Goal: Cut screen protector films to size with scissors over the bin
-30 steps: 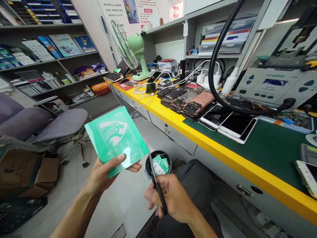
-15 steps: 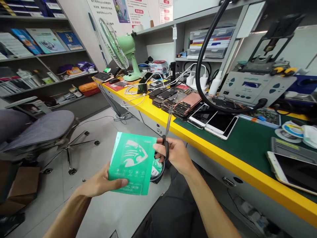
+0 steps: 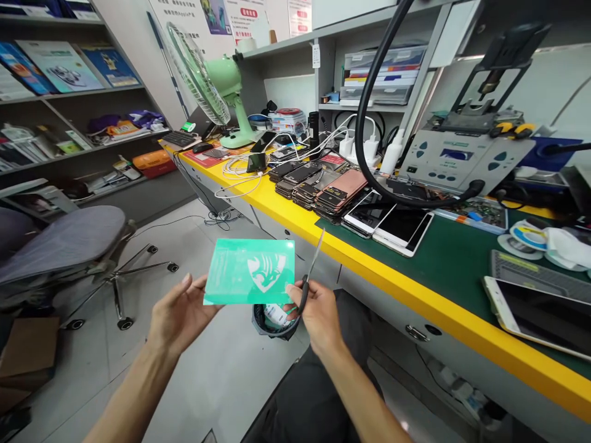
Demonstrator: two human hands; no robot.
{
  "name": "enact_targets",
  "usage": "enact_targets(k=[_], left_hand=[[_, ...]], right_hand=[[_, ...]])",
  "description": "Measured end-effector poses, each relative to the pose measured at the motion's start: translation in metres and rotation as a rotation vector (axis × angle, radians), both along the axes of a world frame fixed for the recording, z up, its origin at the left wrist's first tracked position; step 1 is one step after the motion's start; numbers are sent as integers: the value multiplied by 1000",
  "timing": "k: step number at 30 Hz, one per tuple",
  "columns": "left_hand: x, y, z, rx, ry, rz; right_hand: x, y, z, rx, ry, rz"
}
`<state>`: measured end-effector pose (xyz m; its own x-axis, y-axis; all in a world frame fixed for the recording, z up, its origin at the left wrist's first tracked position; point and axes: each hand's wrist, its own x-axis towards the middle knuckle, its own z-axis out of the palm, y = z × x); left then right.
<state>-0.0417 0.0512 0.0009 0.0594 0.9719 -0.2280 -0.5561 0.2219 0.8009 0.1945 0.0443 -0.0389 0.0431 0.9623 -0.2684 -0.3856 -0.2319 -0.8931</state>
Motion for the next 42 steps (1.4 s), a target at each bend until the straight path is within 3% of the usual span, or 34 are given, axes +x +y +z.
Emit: enact_targets(k=[2,6,12,16,20,24,28,35,42], left_hand=[[22,-8,-2,30,-64,-9],[53,-20,-1,20,111,41],[44,-23,3,25,259,78],[41,-25,1,5,247,71],[51,-27,-3,-35,174,71],[61,-30,-3,10,165,-38],[64,-30,2,37,224,-81],[52,-26,8,111,311,-47],[37,-25,10,166,334,-62]], right_hand=[[-19,-11,-8,-6,27,-47],[-36,-26,-11,9,77,6],[-3,-13,2,151,72,35],[12,-6,11,156,16,142],[3,-11,7,134,-9,53],[-11,-19,-3,122,15,-73],[-15,-23,-3,112,1,-91],[4,-18,3,105,-154,202],[20,-22,-12,55,-360,441]])
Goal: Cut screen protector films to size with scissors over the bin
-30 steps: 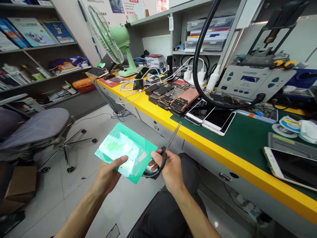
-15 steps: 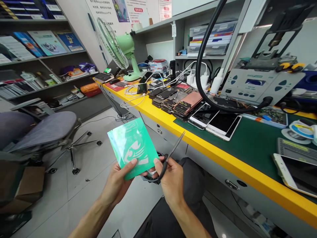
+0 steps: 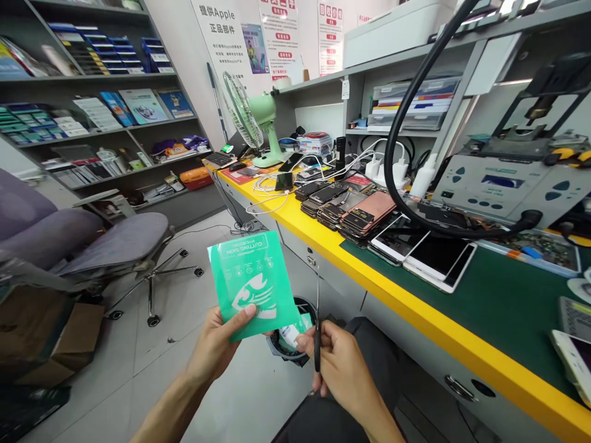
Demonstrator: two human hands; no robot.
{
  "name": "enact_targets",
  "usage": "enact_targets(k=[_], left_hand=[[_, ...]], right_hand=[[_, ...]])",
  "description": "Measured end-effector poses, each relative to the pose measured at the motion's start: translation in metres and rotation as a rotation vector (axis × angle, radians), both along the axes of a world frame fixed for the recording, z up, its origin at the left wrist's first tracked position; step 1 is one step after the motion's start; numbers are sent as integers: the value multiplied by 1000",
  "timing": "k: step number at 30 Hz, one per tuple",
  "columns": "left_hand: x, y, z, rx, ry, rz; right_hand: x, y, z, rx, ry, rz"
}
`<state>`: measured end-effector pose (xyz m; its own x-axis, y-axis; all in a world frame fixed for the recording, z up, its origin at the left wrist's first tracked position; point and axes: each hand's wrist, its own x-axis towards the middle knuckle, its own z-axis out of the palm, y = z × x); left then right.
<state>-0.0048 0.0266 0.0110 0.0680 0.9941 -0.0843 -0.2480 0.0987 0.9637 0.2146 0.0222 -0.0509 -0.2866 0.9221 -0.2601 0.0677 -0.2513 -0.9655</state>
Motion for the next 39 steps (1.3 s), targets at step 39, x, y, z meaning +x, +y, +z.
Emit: enact_targets(k=[39], left_hand=[[26,-3,6,-104,-144,-156]], right_hand=[[-28,-12,-6,-18,340,41]])
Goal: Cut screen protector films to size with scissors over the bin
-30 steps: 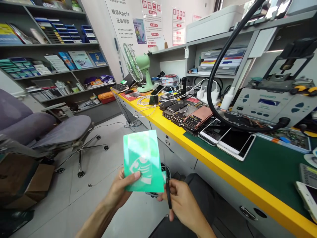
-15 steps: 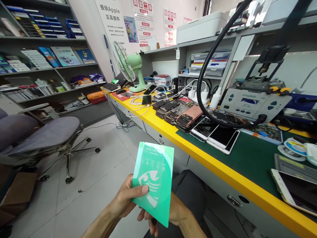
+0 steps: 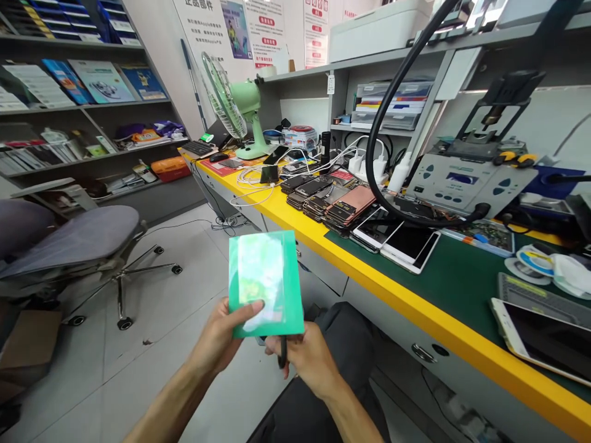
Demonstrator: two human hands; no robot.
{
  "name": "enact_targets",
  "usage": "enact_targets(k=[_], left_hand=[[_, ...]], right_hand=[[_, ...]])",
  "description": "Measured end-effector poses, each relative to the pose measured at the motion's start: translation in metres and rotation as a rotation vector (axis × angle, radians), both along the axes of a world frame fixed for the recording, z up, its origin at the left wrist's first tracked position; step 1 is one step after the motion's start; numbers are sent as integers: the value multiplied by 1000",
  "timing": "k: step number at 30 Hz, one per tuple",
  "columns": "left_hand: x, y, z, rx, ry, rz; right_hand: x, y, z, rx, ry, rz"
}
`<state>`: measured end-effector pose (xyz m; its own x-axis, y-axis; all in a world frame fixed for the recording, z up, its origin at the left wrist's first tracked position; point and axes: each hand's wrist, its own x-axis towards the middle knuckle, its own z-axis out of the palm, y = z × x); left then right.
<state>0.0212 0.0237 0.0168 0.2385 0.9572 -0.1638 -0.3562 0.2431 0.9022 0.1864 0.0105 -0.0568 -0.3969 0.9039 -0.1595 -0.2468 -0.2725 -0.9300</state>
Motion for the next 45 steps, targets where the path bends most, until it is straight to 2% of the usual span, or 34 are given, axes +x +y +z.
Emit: enact_targets(k=[3,9,16,20,45], left_hand=[[-7,5,6,-42,-46,179],[-19,10,12,10,-33,268],[-17,6,10,47,4,254],[-17,3,11,57,49,219],[-14,6,12,69,95,247]], right_hand=[[10,-2,-3,-18,37,-42],[24,-22,-1,30,67,74],[12,-28,28,93,-81,116],[8,-24,36,83,-120,115],[12,-21,34,53,-166,99]])
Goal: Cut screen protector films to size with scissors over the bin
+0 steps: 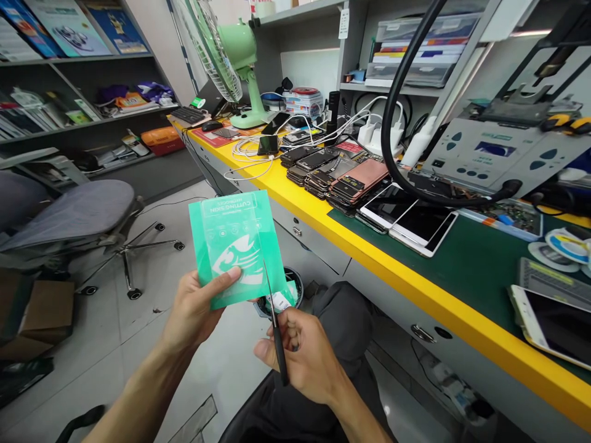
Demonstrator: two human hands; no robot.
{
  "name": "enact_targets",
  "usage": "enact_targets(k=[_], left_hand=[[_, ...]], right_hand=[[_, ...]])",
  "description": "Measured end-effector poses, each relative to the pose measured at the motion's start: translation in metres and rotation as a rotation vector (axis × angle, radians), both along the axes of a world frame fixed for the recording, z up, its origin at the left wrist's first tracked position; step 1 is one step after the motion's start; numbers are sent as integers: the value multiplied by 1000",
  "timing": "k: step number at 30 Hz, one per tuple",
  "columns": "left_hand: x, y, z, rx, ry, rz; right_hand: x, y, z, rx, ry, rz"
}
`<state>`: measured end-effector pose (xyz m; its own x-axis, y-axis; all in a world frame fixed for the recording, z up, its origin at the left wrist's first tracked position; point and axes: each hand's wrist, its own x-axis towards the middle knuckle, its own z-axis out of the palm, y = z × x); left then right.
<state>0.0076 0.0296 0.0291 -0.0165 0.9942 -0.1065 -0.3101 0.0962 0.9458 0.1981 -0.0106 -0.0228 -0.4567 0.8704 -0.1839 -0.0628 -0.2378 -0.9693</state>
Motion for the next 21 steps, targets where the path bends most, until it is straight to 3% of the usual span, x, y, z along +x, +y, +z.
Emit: enact_targets(k=[21], left_hand=[[-7,-2,0,9,88,53]], right_hand=[[-5,-3,-9,-17,45,-13]])
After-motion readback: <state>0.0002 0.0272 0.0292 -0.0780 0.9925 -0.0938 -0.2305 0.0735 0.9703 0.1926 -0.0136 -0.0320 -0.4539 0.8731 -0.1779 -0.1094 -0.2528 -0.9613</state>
